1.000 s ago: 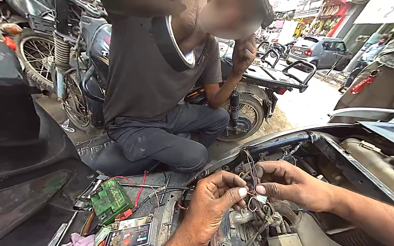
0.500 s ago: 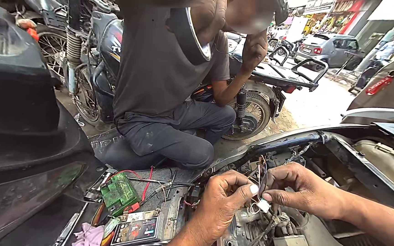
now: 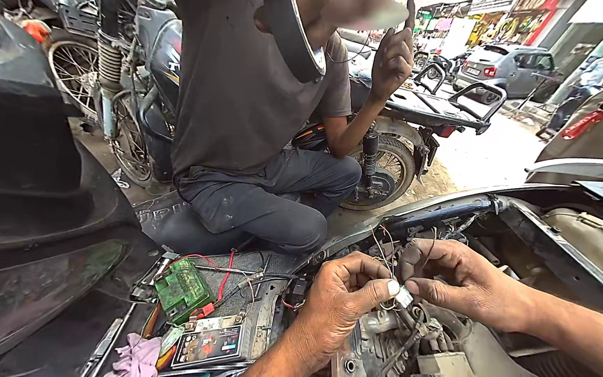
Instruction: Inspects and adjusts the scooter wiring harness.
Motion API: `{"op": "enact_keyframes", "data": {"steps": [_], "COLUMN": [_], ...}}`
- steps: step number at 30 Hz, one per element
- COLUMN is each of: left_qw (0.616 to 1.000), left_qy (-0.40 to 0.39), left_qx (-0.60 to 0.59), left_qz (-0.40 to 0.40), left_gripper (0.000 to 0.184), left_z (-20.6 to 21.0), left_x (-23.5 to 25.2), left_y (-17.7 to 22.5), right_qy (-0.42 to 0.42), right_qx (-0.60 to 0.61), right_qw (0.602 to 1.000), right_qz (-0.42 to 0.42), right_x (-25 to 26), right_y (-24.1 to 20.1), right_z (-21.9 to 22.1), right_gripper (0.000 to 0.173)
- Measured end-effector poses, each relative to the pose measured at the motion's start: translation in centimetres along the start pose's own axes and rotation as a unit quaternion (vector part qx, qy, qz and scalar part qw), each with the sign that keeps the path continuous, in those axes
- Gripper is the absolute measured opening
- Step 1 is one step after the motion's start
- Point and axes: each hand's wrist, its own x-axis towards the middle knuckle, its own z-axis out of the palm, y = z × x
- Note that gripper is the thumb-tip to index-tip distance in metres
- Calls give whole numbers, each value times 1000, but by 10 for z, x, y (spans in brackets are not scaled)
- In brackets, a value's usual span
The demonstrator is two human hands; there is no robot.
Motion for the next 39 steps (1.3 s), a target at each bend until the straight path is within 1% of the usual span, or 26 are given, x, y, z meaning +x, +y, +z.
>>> {"op": "enact_keyframes", "data": {"steps": [3, 5, 7, 11, 13, 15, 17, 20, 22, 23, 24, 25, 26, 27, 28, 29, 30, 31, 32, 33, 34, 35, 36, 37, 39], "left_qw": [995, 990, 991, 998, 997, 997, 996, 996, 995, 993, 989, 988, 992, 996, 995, 985, 976, 985, 995, 955, 865, 781, 738, 729, 747], "left_qy": [-8, -8, 5, 44, 51, 56, 66, 74, 70, 71, 75, 75, 59, 23, -35, -97, -137, -125, -65, 13, 74, 118, 151, 177, 205], "left_qx": [91, 127, 117, 32, -20, -39, -25, 6, 34, 67, 99, 106, 78, 15, -61, -135, -170, -116, 47, 273, 470, 577, 608, 596, 545], "left_qz": [36, 61, 69, 46, 45, 48, 49, 46, 59, 68, 76, 82, 85, 85, 73, 49, 28, 31, 64, 115, 161, 208, 251, 286, 323], "left_gripper": [17, 18, 17, 15, 15, 15, 15, 16, 16, 18, 20, 23, 29, 40, 57, 73, 83, 85, 73, 49, 51, 67, 75, 77, 71], "left_z": [0, 4, 8, 8, 7, 7, 7, 8, 8, 6, 3, -1, -7, -14, -23, -31, -37, -41, -40, -39, -38, -38, -38, -36, -32], "left_x": [-1, -2, -3, -5, -4, -4, -3, -5, -5, -5, -4, -3, -3, -4, -5, -7, -9, -10, -11, -11, -8, -4, -2, -2, -3], "left_y": [-4, -7, -9, -8, -7, -5, -5, -8, -8, -6, 0, 8, 17, 25, 32, 36, 39, 42, 46, 45, 43, 43, 46, 50, 51], "right_qy": [-4, 14, 37, 76, 83, 68, 30, -6, 2, 11, 19, 29, 37, 42, 47, 49, 53, 58, 66, 73, 79, 83, 87, 91, 91], "right_qx": [0, -5, -16, 3, 23, 58, 95, 116, 116, 112, 103, 92, 79, 66, 55, 48, 43, 42, 43, 42, 35, 24, 11, -6, -34], "right_qw": [1000, 1000, 999, 996, 996, 996, 995, 992, 992, 992, 993, 995, 996, 997, 997, 998, 998, 997, 997, 996, 996, 996, 996, 996, 995], "right_qz": [13, 12, -5, -37, -32, -12, 16, 52, 57, 52, 45, 34, 24, 16, 11, 8, 3, -2, -6, -8, -9, -10, -14, -19, -27], "right_x": [1, 0, 0, 0, -1, -1, -1, -2, -1, 0, 1, 1, 2, 2, 2, 3, 2, 3, 3, 3, 3, 3, 3, 3, 1], "right_y": [1, 1, 2, -2, -6, -8, -9, -7, -7, -8, -9, -12, -14, -17, -20, -22, -23, -24, -24, -25, -26, -28, -30, -32, -36], "right_z": [3, 7, 8, 6, 5, 6, 6, 9, 8, 7, 5, 3, 1, -1, -3, -5, -6, -7, -9, -11, -12, -14, -16, -19, -25], "right_gripper": [24, 22, 19, 18, 20, 24, 26, 17, 17, 15, 14, 13, 13, 13, 13, 13, 13, 14, 15, 16, 16, 16, 16, 15, 15]}}
